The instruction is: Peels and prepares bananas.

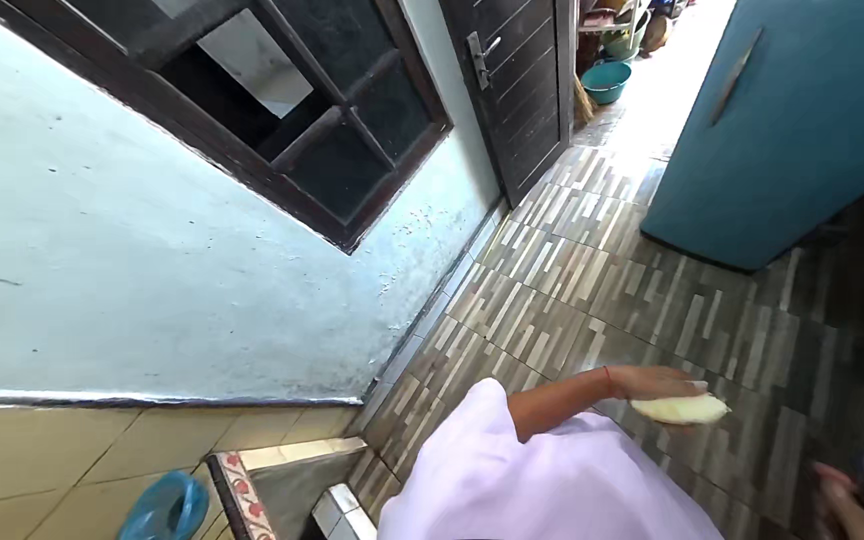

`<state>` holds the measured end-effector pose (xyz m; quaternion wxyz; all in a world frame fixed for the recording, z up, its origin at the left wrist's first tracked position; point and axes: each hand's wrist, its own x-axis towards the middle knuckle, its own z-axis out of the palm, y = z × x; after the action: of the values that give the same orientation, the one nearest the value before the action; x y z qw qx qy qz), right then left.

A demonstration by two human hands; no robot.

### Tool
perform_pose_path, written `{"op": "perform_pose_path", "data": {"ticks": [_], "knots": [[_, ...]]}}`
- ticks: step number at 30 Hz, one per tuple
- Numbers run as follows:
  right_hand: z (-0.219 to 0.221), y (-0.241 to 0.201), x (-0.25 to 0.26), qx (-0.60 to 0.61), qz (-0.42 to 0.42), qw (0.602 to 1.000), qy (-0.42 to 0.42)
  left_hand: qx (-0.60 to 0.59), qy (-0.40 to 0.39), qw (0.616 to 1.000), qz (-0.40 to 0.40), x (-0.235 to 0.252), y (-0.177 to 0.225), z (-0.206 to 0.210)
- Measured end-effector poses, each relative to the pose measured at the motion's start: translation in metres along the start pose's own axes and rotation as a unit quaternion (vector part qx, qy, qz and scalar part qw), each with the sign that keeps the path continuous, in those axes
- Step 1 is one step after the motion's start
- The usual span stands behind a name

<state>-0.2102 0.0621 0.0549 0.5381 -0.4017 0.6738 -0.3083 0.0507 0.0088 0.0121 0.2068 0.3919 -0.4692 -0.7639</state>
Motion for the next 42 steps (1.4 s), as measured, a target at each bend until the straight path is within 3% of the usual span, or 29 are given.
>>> {"op": "perform_pose_path", "data": {"ticks": [2,5,11,16,29,42], "knots": [[0.043,0.018,0.020,0.031,-0.075,0.996,-0.049,-0.003,-0.010,1.000,0.001,-0.013,0.002,-0.010],[0.096,-0.005,0.019,0.051,-0.102,0.992,-0.053,0.013,-0.007,1.000,0.002,-0.033,0.009,-0.019],[0.134,-0.015,0.016,0.077,-0.103,0.991,-0.039,0.039,-0.004,0.999,0.026,-0.048,0.007,-0.036],[0.135,-0.019,0.012,0.113,-0.066,0.991,-0.037,0.019,0.031,0.998,0.043,-0.053,0.008,-0.038],[0.113,-0.015,0.034,0.057,-0.158,0.985,-0.041,0.076,0.098,0.991,0.058,-0.029,0.008,-0.015],[0.110,0.003,0.050,-0.067,-0.246,0.964,-0.071,-0.009,0.200,0.979,0.040,-0.025,-0.018,0.010]]}}
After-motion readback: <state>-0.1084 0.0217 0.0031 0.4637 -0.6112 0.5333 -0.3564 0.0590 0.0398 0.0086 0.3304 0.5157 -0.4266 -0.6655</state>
